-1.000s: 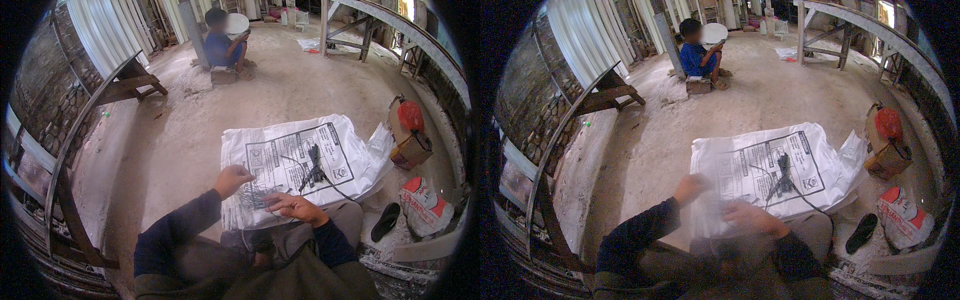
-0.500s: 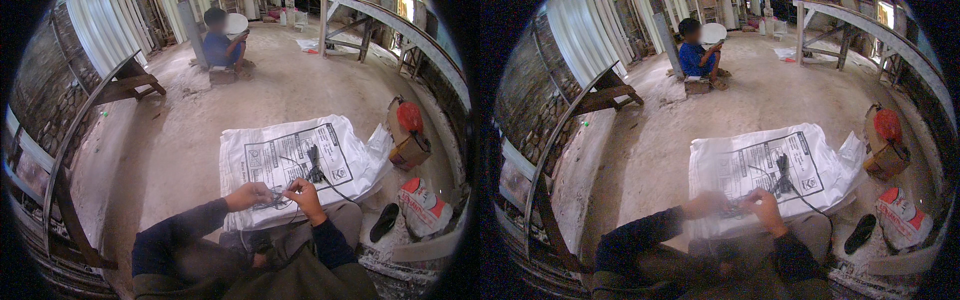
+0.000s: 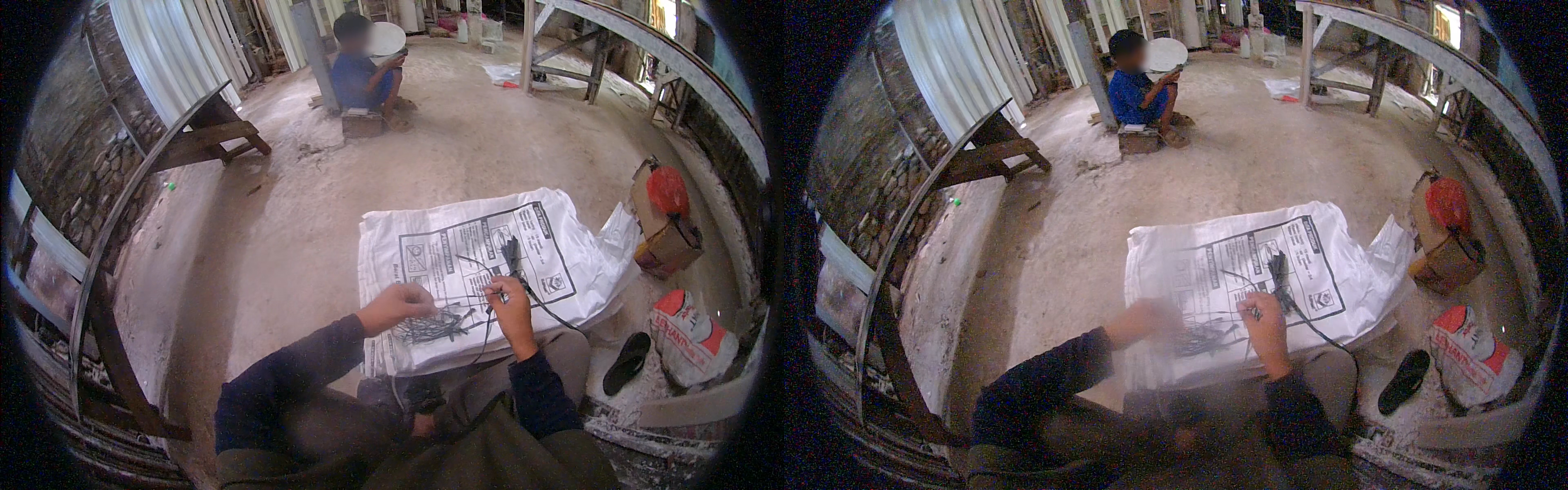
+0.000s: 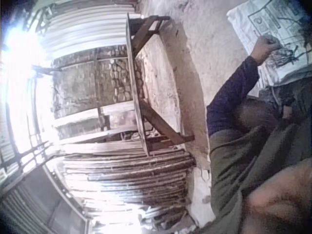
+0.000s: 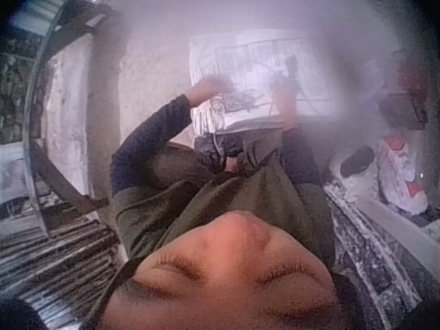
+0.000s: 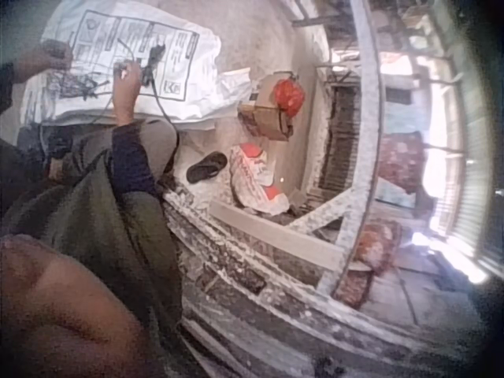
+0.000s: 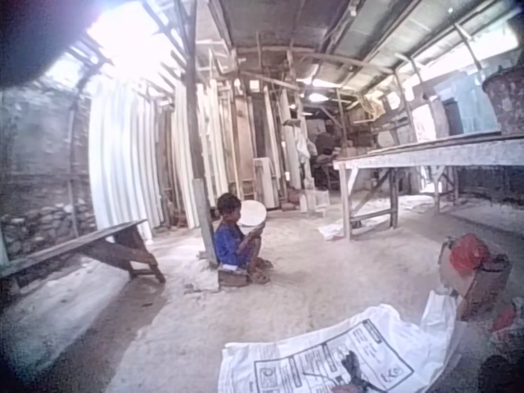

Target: The person sits on the floor and repeatedly ties black cables into bundles using their hands. They handle the cables one at a time, forming knots and placing the finished bundles on a white sack in front of them.

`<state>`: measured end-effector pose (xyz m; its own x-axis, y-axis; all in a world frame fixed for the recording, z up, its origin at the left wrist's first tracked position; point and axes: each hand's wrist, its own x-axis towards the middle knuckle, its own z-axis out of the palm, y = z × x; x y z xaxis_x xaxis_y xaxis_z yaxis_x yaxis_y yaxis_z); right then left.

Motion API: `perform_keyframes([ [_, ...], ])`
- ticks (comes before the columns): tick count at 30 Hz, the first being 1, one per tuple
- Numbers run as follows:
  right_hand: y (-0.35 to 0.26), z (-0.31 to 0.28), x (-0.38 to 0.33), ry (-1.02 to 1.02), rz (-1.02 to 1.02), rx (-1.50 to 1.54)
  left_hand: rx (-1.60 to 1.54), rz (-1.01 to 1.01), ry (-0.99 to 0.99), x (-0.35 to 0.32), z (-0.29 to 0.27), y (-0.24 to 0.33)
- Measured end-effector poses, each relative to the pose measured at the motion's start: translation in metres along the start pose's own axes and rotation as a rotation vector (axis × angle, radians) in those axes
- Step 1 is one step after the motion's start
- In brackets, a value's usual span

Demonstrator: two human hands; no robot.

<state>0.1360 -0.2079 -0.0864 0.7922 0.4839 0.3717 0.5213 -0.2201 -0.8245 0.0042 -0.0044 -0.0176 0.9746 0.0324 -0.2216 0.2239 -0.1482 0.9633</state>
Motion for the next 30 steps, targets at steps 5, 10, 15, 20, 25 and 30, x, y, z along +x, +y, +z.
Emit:
perform_keyframes([
  [5, -0.023, -0.005, -0.002, -0.291, 0.068, 0.285, 0.095, -0.065, 0.348, 0.000, -0.021, -0.014],
  [10, -0.041, 0.004, -0.013, -0.824, -0.077, 0.373, 0.178, 0.007, 0.519, 0.004, -0.017, -0.019],
  [15, -0.064, 0.016, -0.019, -0.981, -0.217, 0.522, 0.331, -0.013, 0.511, -0.001, -0.010, -0.017],
  [20, -0.065, 0.007, -0.023, -0.867, -0.160, 0.495, 0.374, 0.051, 0.477, 0.002, -0.005, -0.023],
  [25, -0.068, 0.004, -0.024, -0.761, 0.055, 0.463, 0.479, 0.077, 0.423, 0.005, -0.003, -0.027],
  [30, -0.063, 0.008, -0.024, -0.682, 0.194, 0.388, 0.444, 0.068, 0.378, 0.004, 0.000, -0.029],
])
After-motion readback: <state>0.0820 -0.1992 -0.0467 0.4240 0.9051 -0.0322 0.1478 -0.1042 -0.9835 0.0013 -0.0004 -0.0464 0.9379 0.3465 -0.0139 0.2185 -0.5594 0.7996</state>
